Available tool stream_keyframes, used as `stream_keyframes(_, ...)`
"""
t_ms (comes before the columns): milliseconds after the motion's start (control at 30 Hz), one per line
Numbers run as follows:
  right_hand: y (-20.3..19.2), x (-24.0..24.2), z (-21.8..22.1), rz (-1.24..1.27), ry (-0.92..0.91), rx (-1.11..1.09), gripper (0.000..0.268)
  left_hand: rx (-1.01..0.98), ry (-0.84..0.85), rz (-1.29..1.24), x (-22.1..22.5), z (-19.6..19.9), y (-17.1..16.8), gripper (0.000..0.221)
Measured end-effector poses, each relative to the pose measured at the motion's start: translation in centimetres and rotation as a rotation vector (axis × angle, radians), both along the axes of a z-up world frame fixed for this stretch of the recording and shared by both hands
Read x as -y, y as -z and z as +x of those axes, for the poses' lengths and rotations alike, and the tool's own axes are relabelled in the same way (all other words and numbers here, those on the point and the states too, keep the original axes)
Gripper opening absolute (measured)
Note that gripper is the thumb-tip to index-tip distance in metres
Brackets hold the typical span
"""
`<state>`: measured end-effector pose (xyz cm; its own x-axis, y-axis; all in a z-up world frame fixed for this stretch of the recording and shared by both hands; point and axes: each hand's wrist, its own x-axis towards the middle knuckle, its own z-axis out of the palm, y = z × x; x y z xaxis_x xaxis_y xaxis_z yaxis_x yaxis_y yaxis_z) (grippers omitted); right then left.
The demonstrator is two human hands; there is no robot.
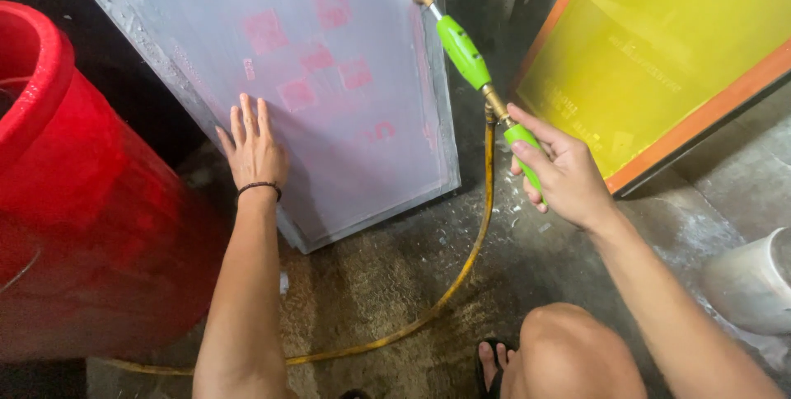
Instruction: Using a high-pressure water sprayer to clean emulsion or ink from screen printing frames.
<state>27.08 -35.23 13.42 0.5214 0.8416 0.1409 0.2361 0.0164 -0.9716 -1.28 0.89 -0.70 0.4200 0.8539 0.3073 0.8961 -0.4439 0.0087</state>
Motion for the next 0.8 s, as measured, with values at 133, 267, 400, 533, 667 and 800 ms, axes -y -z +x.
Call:
stream_keyframes(133,-0.1,-0.1,-0.5,0.006,-0.002,0.020,0.049,-0.002,-0.006,-0.006,0.1,0.0,-0.4,0.093)
stream_keyframes(267,0.9,0.5,0.6,0.008,-0.026,-0.021,0.049,0.017,-0.017,-0.031,0.4,-0.2,-0.9,0.091)
stream_keyframes(400,1.6,1.1,0.9,0.000,0.001,-0.003,0.049,0.077,-0.057,-0.049,0.9,-1.0,-1.4,0.087)
stream_keyframes(533,2.1,1.6,0.9,-0.005,0.019,0.013,0.048,0.118,-0.101,-0.047,1.7,-1.8,-2.4,0.089)
stream_keyframes(667,2.9,1.8,1.1,-0.027,0.016,0.021,0.049,0.173,-0.154,-0.078,0.9,-2.7,-2.0,0.092)
stream_keyframes(800,4.2,2.4,1.2,-0.035,0.017,0.003,0.049,0.266,-0.249,-0.091,0.7,-3.6,-1.5,0.095)
